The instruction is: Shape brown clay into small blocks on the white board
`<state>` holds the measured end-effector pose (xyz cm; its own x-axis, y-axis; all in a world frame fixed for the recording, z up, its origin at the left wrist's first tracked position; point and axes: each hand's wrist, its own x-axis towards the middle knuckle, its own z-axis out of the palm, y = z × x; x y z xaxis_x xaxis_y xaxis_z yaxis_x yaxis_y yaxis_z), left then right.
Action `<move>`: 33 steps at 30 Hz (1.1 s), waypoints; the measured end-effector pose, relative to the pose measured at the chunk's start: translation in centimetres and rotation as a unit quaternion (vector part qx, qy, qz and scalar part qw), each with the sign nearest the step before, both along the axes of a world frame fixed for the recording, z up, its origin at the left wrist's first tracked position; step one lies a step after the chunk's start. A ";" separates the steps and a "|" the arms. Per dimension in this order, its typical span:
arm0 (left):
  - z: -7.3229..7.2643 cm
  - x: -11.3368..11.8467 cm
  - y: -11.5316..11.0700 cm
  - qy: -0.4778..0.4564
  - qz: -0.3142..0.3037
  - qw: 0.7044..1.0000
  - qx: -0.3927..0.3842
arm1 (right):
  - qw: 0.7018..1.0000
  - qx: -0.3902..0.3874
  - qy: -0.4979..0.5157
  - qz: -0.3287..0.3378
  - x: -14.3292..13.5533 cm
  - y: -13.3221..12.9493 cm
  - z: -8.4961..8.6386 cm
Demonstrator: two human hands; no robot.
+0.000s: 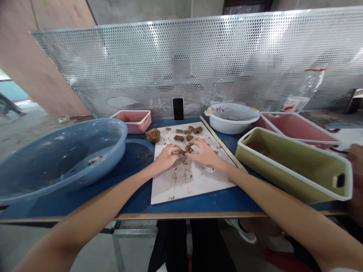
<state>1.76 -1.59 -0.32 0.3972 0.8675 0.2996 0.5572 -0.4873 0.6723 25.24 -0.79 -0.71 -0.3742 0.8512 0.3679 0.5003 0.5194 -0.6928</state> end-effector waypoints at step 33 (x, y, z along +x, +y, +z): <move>0.8 0.0 -0.5 -0.055 -0.022 0.998 -0.020 | 0.999 -0.014 0.034 0.034 0.4 -0.2 0.8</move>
<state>1.77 -2.07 0.52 0.4019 0.8616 0.3100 0.4568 -0.4821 0.7476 25.63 -1.01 0.08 -0.4058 0.8350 0.3716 0.4158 0.5307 -0.7385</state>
